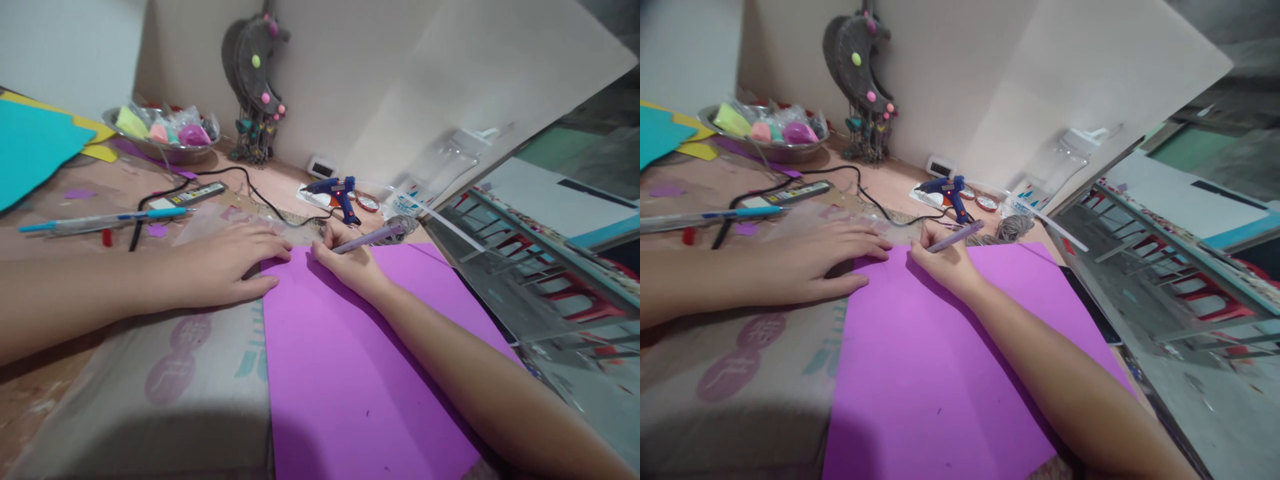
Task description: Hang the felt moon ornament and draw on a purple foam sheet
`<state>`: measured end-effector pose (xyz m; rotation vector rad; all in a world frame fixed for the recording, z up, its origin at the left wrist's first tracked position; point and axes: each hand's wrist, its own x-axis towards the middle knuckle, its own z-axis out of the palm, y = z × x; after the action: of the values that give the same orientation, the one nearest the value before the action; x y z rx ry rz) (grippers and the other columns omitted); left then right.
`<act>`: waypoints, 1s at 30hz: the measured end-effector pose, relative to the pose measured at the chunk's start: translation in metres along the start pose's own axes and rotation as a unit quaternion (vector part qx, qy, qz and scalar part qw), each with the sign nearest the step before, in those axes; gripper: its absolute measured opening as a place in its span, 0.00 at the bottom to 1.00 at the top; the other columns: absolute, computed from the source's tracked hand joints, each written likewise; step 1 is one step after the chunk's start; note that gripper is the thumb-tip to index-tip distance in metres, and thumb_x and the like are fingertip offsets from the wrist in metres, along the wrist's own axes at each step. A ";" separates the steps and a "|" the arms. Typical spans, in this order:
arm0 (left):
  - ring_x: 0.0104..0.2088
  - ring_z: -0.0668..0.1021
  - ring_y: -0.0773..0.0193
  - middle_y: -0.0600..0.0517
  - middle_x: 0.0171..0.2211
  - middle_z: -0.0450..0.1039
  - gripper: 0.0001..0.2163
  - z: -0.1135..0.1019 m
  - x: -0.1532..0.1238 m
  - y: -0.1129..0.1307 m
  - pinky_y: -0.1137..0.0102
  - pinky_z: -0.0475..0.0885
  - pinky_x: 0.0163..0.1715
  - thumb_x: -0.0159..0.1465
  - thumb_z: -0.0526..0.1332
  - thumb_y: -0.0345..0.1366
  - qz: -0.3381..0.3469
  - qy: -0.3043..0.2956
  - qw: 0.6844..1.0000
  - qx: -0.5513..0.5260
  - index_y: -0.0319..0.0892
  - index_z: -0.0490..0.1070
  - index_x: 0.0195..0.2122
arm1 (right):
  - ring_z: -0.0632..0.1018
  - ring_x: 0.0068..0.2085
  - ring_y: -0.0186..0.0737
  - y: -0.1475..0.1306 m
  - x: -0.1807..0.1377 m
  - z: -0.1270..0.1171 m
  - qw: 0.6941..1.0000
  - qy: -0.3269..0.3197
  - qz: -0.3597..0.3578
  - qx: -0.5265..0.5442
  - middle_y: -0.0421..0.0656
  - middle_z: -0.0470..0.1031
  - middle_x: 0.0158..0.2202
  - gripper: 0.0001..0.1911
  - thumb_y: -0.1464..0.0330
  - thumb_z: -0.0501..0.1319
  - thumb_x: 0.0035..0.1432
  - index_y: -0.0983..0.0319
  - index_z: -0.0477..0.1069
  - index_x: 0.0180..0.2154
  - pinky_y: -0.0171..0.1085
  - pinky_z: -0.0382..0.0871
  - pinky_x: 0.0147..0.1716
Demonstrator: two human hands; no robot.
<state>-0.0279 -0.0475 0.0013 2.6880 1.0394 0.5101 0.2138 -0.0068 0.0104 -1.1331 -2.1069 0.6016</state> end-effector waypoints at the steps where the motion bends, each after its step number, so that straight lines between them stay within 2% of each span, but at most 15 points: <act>1: 0.63 0.73 0.45 0.41 0.60 0.74 0.21 0.000 0.000 0.000 0.47 0.64 0.66 0.68 0.55 0.44 0.001 0.001 1.000 0.000 0.39 0.75 0.57 | 0.58 0.24 0.31 0.000 0.000 0.000 1.000 0.001 -0.002 -0.001 0.33 0.56 0.20 0.17 0.71 0.60 0.53 0.57 0.52 0.22 0.35 0.51 0.26; 6: 0.65 0.70 0.46 0.41 0.61 0.74 0.21 0.001 -0.001 -0.001 0.48 0.62 0.68 0.69 0.55 0.44 0.003 -0.004 1.000 0.007 0.40 0.74 0.58 | 0.58 0.23 0.31 0.000 0.000 0.000 1.000 0.008 0.000 0.010 0.32 0.56 0.19 0.16 0.71 0.60 0.53 0.56 0.53 0.21 0.35 0.52 0.25; 15: 0.63 0.73 0.46 0.42 0.60 0.75 0.20 0.002 -0.001 -0.001 0.49 0.64 0.66 0.68 0.57 0.44 0.003 0.009 1.000 0.000 0.41 0.75 0.57 | 0.58 0.23 0.31 0.002 -0.001 0.003 1.000 0.001 0.009 0.029 0.32 0.57 0.20 0.17 0.65 0.62 0.57 0.57 0.55 0.23 0.35 0.51 0.24; 22: 0.64 0.71 0.45 0.41 0.61 0.74 0.21 0.001 -0.001 -0.001 0.48 0.63 0.67 0.69 0.55 0.44 0.005 0.002 1.000 0.010 0.39 0.74 0.58 | 0.59 0.24 0.32 0.003 -0.001 0.001 1.000 0.006 -0.020 -0.009 0.33 0.57 0.20 0.17 0.69 0.61 0.54 0.57 0.52 0.22 0.35 0.52 0.26; 30: 0.63 0.73 0.46 0.42 0.60 0.75 0.21 0.001 -0.001 -0.001 0.48 0.65 0.66 0.69 0.55 0.44 0.008 0.005 1.000 0.010 0.40 0.74 0.58 | 0.58 0.24 0.31 0.003 -0.001 0.001 1.000 0.004 -0.011 0.002 0.33 0.57 0.20 0.17 0.68 0.62 0.56 0.57 0.54 0.23 0.35 0.52 0.26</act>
<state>-0.0286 -0.0478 -0.0005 2.7157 1.0308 0.5210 0.2145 -0.0064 0.0074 -1.1075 -2.1083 0.5892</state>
